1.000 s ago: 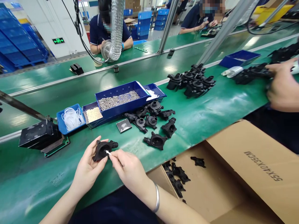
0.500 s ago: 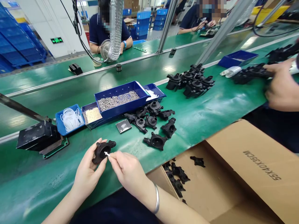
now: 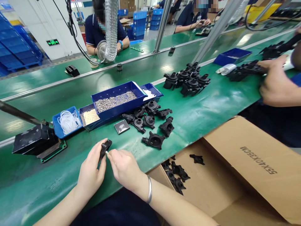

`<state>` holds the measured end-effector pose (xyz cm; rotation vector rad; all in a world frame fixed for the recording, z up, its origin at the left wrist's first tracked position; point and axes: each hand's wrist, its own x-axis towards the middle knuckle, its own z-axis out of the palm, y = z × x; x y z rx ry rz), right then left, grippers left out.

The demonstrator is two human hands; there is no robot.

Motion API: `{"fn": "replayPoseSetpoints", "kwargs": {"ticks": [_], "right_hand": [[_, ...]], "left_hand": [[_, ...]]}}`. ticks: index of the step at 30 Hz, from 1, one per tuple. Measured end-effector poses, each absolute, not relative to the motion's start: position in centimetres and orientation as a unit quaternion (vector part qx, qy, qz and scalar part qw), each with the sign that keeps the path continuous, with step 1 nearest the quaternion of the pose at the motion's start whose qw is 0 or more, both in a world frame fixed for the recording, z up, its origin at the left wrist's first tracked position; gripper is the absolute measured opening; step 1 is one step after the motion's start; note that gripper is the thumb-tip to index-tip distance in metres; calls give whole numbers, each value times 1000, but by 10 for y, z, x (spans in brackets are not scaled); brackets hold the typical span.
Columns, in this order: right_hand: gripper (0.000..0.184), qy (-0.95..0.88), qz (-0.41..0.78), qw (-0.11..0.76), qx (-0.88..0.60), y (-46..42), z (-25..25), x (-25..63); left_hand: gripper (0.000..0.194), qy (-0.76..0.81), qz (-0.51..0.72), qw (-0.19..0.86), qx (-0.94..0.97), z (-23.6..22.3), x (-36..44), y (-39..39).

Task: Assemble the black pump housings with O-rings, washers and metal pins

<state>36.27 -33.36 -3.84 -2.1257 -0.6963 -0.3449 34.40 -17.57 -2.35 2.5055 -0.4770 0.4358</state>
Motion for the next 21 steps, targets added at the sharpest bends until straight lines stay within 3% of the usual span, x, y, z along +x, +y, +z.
{"fn": "replayPoseSetpoints", "kwargs": {"ticks": [7, 11, 17, 19, 21], "right_hand": [[24, -282, -89, 444, -846, -331, -50, 376], [22, -278, -3, 447, -850, -333, -44, 384], [29, -232, 195, 653, -694, -350, -29, 390], [36, -241, 153, 649, -705, -356, -27, 398], [36, -240, 36, 578, -779, -358, -28, 411]], "left_hand": [[57, -177, 120, 275, 937, -33, 352, -169], [58, -152, 18, 347, 925, -37, 359, -154], [65, -77, -44, 523, 848, -25, 362, -141], [64, -58, -55, 575, 814, -22, 362, -143], [66, -24, -73, 637, 767, -22, 362, -146]]}}
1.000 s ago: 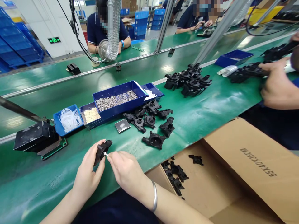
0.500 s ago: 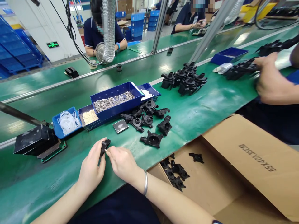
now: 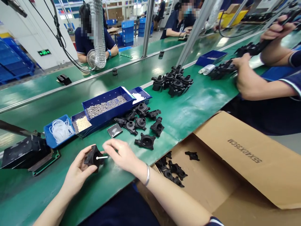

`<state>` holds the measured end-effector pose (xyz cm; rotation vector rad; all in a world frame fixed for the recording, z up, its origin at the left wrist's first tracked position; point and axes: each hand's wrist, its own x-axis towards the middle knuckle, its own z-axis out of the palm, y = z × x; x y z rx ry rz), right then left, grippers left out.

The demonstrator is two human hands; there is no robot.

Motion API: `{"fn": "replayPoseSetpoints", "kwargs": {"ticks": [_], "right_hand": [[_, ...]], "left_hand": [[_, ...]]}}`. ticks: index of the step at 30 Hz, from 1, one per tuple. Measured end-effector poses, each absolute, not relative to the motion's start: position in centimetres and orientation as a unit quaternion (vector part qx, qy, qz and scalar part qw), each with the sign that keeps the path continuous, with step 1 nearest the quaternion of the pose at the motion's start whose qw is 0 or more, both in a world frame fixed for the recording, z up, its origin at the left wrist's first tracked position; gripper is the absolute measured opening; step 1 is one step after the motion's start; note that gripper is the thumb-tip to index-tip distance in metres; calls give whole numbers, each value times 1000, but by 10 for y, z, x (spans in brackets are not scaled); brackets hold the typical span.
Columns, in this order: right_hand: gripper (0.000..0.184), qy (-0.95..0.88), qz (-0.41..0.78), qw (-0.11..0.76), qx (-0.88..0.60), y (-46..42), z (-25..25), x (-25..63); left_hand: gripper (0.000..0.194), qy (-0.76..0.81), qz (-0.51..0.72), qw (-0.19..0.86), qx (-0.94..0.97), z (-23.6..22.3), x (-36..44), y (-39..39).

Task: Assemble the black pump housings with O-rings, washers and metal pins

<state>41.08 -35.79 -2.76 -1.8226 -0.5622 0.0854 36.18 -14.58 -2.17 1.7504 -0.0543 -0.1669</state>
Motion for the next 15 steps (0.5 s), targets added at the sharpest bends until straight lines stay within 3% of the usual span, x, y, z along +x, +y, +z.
{"fn": "replayPoseSetpoints", "kwargs": {"ticks": [3, 6, 11, 15], "right_hand": [[40, -228, -95, 404, -881, -354, -40, 429], [46, -269, -106, 314, -904, -346, -58, 427], [55, -289, -94, 377, -875, -344, -65, 394], [51, -210, -142, 446, -858, -360, -53, 385]], "left_hand": [[65, 30, -61, 687, 724, -22, 364, -146], [57, 55, -25, 668, 741, -16, 368, -140], [41, -80, 103, 441, 888, 6, 386, -140], [42, -223, 189, 251, 923, 11, 405, -154]]}}
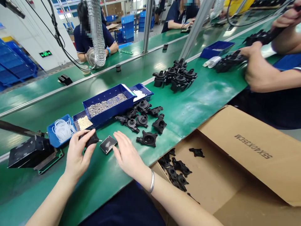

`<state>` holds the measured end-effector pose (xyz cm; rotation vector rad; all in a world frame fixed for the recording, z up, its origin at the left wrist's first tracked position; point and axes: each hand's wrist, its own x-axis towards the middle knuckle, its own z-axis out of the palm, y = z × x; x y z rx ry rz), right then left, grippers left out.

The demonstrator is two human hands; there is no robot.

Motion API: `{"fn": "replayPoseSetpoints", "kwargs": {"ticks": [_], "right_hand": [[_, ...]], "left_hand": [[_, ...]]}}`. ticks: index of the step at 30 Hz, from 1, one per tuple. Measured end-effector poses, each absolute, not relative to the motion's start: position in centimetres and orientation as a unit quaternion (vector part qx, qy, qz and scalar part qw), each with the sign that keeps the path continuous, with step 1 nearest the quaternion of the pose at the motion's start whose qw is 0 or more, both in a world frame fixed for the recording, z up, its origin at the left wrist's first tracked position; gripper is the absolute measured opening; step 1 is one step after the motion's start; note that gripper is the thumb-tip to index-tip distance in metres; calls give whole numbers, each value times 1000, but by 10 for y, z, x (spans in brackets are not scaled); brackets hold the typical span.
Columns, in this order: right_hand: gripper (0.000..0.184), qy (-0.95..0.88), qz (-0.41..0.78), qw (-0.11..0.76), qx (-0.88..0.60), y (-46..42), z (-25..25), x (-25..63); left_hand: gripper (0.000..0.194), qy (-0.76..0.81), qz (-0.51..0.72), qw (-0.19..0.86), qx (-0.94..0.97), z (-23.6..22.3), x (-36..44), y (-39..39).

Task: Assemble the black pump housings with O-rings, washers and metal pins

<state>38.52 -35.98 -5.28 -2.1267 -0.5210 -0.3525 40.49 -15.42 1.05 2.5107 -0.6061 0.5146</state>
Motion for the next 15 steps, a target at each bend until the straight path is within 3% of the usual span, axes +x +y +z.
{"fn": "replayPoseSetpoints", "kwargs": {"ticks": [4, 8, 11, 15], "right_hand": [[44, -192, -158, 471, -846, -375, -47, 384], [37, -201, -162, 482, -837, -387, -36, 384], [32, -204, -206, 471, -833, -405, -15, 402], [26, -147, -304, 412, -846, -444, 19, 470]], "left_hand": [[43, -326, 122, 102, 932, -5, 417, -161], [43, -336, 122, 83, 930, -15, 417, -158], [42, -295, 95, 145, 940, -12, 412, -149], [44, -42, 78, 303, 949, -14, 407, -118]]}}
